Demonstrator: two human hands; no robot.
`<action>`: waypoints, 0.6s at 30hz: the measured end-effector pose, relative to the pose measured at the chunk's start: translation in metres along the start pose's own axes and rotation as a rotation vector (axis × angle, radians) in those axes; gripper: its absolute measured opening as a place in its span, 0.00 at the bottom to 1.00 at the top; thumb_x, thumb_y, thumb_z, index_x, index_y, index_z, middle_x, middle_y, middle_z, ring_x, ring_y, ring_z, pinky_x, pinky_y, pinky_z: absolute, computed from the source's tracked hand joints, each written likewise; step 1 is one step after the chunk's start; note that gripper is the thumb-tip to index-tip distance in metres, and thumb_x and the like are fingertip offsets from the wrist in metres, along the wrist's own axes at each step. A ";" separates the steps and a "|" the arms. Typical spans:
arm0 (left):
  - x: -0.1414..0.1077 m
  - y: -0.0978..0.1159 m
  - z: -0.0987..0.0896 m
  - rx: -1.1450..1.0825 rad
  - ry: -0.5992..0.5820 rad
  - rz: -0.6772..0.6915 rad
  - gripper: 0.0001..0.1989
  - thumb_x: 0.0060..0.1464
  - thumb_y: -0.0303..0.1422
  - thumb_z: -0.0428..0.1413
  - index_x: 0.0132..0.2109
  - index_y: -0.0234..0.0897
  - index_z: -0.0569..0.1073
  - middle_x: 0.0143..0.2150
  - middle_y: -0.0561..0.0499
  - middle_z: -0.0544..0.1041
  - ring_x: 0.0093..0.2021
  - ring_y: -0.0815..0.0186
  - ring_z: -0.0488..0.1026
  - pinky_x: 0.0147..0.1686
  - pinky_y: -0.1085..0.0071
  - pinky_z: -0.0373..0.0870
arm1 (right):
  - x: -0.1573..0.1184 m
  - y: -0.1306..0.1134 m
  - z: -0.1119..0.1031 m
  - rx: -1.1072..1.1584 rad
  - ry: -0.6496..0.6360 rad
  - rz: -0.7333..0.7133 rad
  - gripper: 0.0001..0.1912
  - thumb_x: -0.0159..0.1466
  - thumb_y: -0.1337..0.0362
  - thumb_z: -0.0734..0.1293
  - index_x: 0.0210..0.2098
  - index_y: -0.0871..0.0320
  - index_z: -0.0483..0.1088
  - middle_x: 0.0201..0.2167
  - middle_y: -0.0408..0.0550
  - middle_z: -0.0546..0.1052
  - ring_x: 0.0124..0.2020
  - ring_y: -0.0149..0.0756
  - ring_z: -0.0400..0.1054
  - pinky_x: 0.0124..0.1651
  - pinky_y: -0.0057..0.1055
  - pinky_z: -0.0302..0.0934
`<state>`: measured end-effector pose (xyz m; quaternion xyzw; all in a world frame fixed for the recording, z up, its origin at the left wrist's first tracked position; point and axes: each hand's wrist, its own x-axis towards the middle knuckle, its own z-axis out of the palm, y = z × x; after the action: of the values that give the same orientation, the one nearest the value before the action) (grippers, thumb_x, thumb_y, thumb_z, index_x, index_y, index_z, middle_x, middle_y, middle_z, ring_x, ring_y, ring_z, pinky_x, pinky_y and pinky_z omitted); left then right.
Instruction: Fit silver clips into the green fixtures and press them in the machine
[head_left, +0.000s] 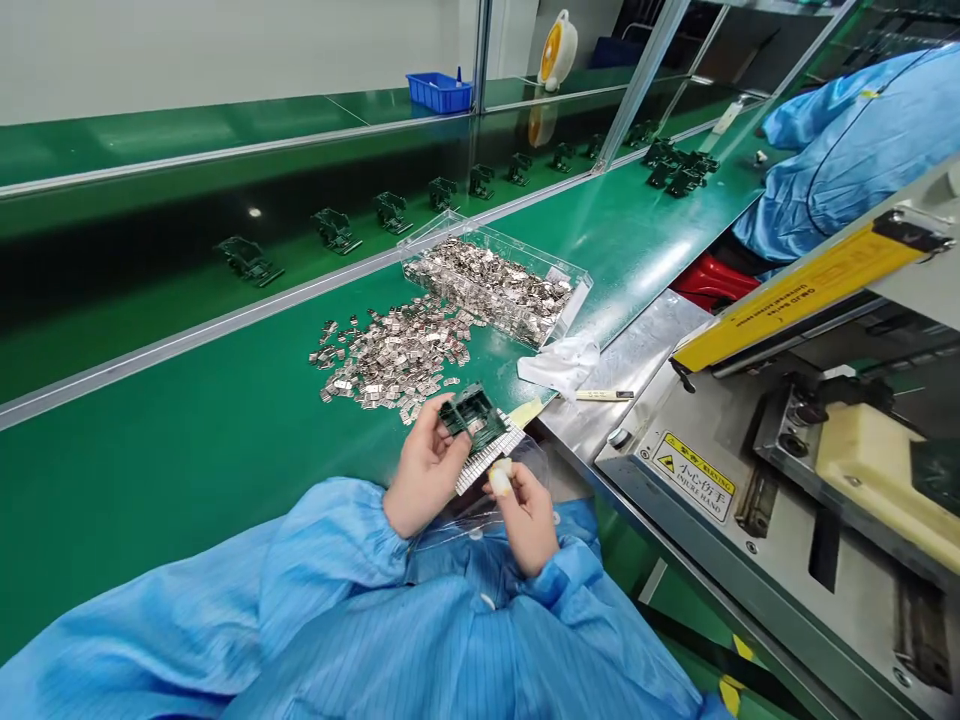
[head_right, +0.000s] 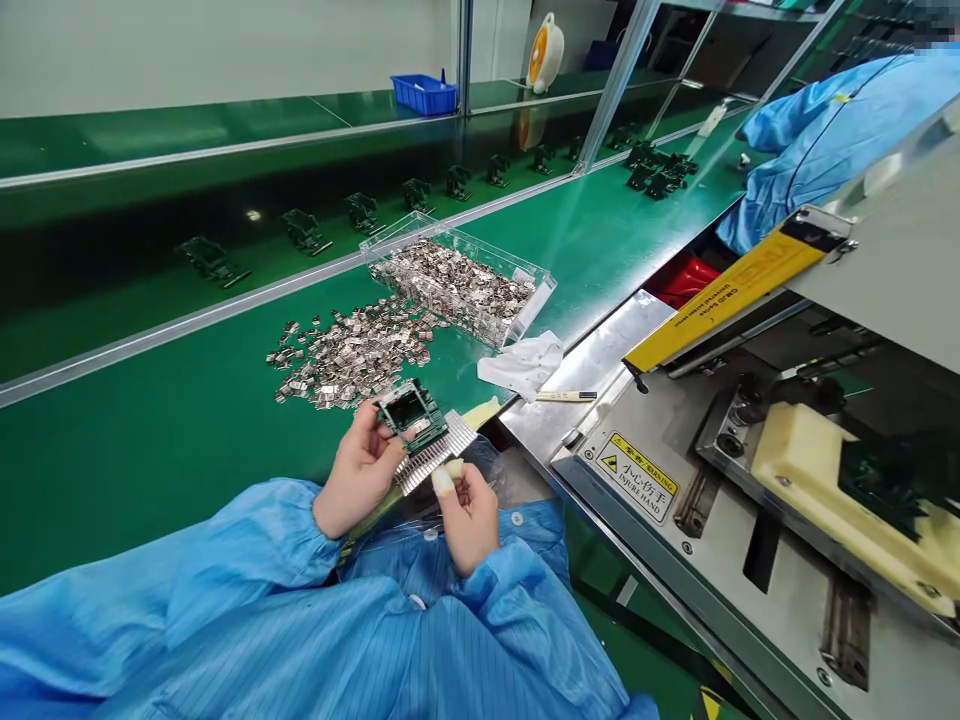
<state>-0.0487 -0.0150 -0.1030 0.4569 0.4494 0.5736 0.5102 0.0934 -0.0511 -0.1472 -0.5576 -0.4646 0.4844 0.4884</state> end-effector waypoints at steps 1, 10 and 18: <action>0.002 -0.004 0.003 0.018 0.005 0.015 0.20 0.56 0.36 0.59 0.53 0.38 0.64 0.38 0.51 0.73 0.37 0.68 0.73 0.41 0.72 0.71 | 0.005 0.001 0.004 -0.005 0.008 0.000 0.20 0.58 0.46 0.68 0.26 0.58 0.70 0.20 0.43 0.72 0.23 0.33 0.65 0.27 0.29 0.61; 0.002 -0.022 0.002 0.105 -0.047 0.054 0.18 0.60 0.32 0.55 0.57 0.38 0.63 0.38 0.51 0.72 0.37 0.68 0.72 0.39 0.72 0.70 | 0.023 0.021 0.018 -0.006 0.122 -0.083 0.26 0.61 0.42 0.61 0.20 0.57 0.65 0.13 0.39 0.63 0.16 0.29 0.54 0.21 0.27 0.50; 0.002 -0.022 0.004 0.146 -0.008 0.037 0.20 0.57 0.33 0.57 0.56 0.39 0.66 0.35 0.51 0.72 0.34 0.66 0.70 0.36 0.72 0.69 | 0.023 0.031 0.016 -0.115 0.126 -0.181 0.20 0.64 0.52 0.59 0.20 0.55 0.63 0.14 0.40 0.63 0.17 0.31 0.55 0.23 0.29 0.50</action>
<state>-0.0414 -0.0112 -0.1242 0.5034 0.4795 0.5466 0.4668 0.0813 -0.0297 -0.1812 -0.5696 -0.5086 0.3749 0.5257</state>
